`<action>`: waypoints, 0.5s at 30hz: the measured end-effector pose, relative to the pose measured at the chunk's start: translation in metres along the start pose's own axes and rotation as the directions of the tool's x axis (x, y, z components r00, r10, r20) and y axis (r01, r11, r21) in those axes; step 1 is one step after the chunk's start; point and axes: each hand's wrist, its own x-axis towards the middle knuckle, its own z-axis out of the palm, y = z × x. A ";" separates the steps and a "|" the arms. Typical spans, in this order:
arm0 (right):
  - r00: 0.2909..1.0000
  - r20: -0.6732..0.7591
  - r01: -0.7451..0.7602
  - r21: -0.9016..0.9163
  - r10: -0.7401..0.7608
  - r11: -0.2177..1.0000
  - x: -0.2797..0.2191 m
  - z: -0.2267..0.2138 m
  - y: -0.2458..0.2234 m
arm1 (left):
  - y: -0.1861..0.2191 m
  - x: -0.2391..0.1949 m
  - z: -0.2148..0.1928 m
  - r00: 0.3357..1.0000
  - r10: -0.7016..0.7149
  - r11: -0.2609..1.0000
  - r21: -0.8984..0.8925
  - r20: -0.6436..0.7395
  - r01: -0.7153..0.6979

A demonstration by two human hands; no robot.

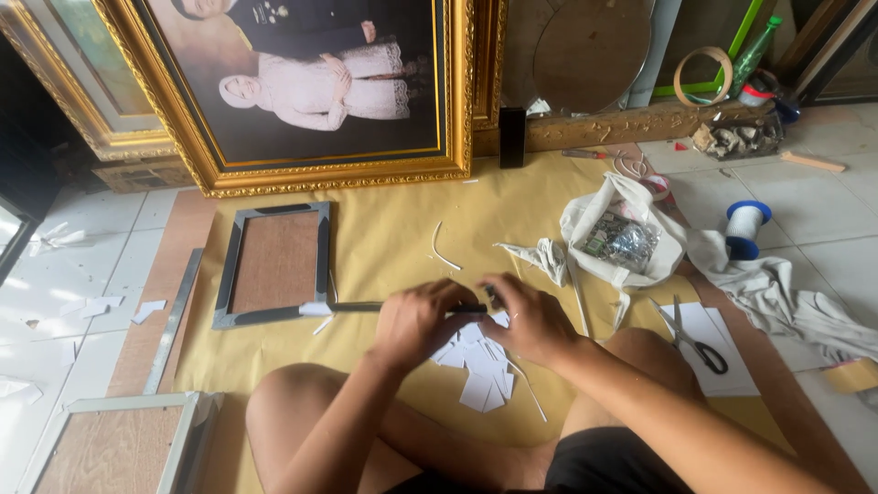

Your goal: The person sits on the floor and assembles a small picture frame by attaching small white paper pieces to the inner edge of the frame using a stapler. They handle the frame, pick up paper pieces, and staple them in place repeatedly.

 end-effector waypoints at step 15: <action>0.942 -0.096 -0.198 0.614 0.321 0.764 0.065 0.024 0.063 | -0.050 0.108 -0.017 0.981 -0.189 0.961 -0.198 0.050 0.195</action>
